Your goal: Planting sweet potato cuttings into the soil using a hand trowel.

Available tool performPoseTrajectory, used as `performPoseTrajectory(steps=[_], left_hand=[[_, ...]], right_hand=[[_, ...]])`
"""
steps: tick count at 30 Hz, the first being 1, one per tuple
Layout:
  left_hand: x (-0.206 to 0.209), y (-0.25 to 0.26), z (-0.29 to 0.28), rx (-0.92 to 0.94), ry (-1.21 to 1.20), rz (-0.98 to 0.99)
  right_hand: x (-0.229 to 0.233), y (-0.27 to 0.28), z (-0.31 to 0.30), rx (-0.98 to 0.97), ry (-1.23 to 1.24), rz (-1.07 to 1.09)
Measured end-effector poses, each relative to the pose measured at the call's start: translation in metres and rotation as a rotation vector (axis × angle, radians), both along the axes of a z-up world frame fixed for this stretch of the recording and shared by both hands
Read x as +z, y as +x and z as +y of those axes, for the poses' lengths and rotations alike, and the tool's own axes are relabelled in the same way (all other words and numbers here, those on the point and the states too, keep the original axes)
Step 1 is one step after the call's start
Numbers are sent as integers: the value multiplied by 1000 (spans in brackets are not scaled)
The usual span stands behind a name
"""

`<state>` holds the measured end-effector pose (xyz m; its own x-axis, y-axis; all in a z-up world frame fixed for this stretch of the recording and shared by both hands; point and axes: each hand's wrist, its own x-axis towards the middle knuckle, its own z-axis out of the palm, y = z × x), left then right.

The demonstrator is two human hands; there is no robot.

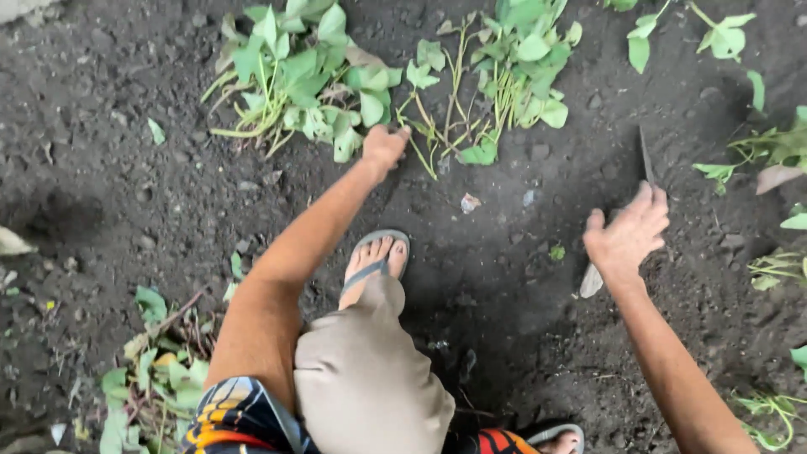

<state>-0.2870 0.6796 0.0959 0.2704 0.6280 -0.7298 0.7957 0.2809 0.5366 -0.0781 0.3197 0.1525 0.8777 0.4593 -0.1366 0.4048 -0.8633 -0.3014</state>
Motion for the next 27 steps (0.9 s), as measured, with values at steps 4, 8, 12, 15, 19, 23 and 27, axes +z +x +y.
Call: performPoseTrajectory(steps=[4, 8, 12, 15, 19, 23, 27], left_hand=[[-46, 34, 6, -317, 362, 85], [-50, 70, -2, -340, 554, 88], [-49, 81, -7, -331, 674, -11], [-55, 84, -3, -268, 624, -102], [-50, 89, -9, 114, 384, -498], [15, 86, -19, 379, -72, -794], [56, 62, -4, 360, -336, -836]], right_hand=[[-35, 16, 48, 172, 137, 51], [-19, 16, 125, 131, -29, 214], [-61, 43, 188, 51, -84, 221], [-81, 43, 231, 28, -141, 128], [-96, 17, 261, -5, -133, -2], [-82, -27, 268, -4, -71, 124], [-33, -79, 277, -209, 453, 572]])
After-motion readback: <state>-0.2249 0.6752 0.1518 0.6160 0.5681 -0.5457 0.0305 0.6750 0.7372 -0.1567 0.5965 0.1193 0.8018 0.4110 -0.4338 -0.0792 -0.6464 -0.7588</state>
